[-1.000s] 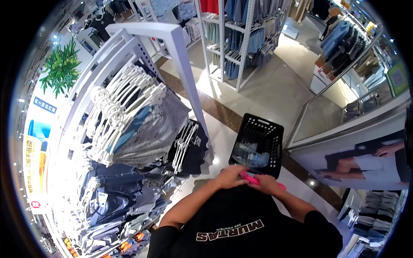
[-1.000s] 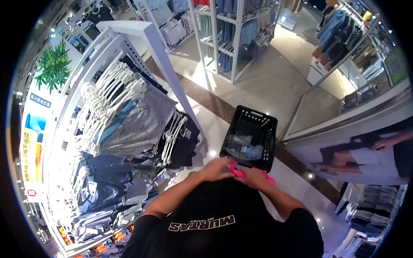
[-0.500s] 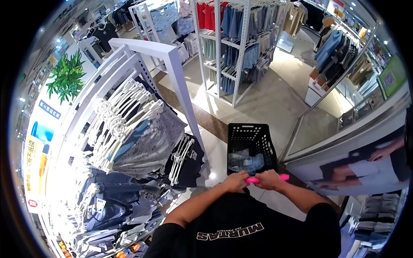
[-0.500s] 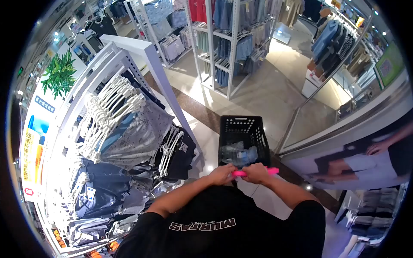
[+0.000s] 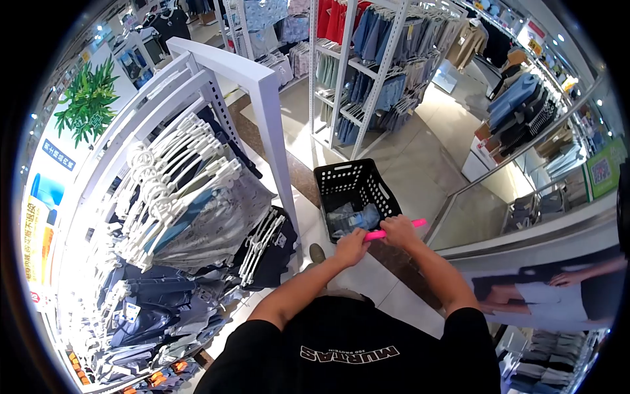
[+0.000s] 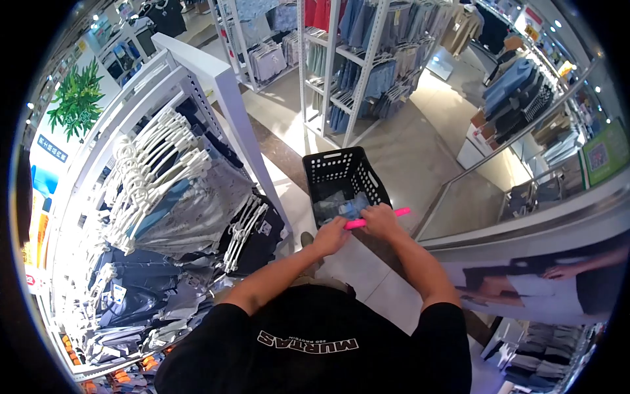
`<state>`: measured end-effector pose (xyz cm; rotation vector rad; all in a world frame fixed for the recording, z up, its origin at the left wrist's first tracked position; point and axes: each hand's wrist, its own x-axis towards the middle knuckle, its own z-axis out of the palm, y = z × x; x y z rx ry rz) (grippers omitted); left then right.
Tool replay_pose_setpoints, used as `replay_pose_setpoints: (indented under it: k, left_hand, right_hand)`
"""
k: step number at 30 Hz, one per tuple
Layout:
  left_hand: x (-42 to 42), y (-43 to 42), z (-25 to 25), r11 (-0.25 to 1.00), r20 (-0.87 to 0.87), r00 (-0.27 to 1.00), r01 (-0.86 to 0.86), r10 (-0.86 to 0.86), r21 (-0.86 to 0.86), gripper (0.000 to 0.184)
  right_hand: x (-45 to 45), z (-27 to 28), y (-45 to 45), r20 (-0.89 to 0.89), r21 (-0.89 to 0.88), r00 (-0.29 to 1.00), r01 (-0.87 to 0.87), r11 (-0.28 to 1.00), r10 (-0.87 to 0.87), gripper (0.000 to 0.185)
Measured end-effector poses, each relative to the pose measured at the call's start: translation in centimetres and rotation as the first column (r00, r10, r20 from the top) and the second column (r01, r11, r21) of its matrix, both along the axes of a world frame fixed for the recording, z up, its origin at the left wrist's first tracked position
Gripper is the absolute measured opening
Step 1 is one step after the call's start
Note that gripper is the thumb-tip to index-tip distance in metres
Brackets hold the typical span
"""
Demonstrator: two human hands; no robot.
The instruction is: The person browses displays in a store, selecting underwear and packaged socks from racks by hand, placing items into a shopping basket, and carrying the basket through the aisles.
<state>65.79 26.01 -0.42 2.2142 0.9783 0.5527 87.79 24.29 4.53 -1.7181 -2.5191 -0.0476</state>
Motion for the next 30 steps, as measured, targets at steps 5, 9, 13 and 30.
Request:
replay_pose_setpoints:
  k: [5, 9, 13, 30]
  left_hand:
    - [0.9, 6.4, 1.1, 0.998, 0.015, 0.999, -0.047, 0.047, 0.047, 0.027]
    - [2.5, 10.7, 0.4, 0.995, 0.025, 0.995, -0.096, 0.096, -0.012, 0.028]
    - [4.4, 13.8, 0.1, 0.980, 0.097, 0.975, -0.198, 0.198, -0.008, 0.029]
    - [5.9, 25.0, 0.3, 0.887, 0.141, 0.879, -0.462, 0.456, 0.007, 0.029]
  right_hand:
    - [1.6, -0.8, 7.5, -0.030, 0.036, 0.994, -0.105, 0.994, 0.106, 0.034]
    - [3.2, -1.2, 12.6, -0.045, 0.054, 0.979, -0.196, 0.979, 0.198, 0.033]
    - [4.8, -0.8, 17.6, -0.046, 0.030, 0.965, -0.259, 0.965, 0.260, 0.034]
    - [4.4, -0.7, 34.8, -0.133, 0.217, 0.901, -0.381, 0.899, 0.414, 0.032]
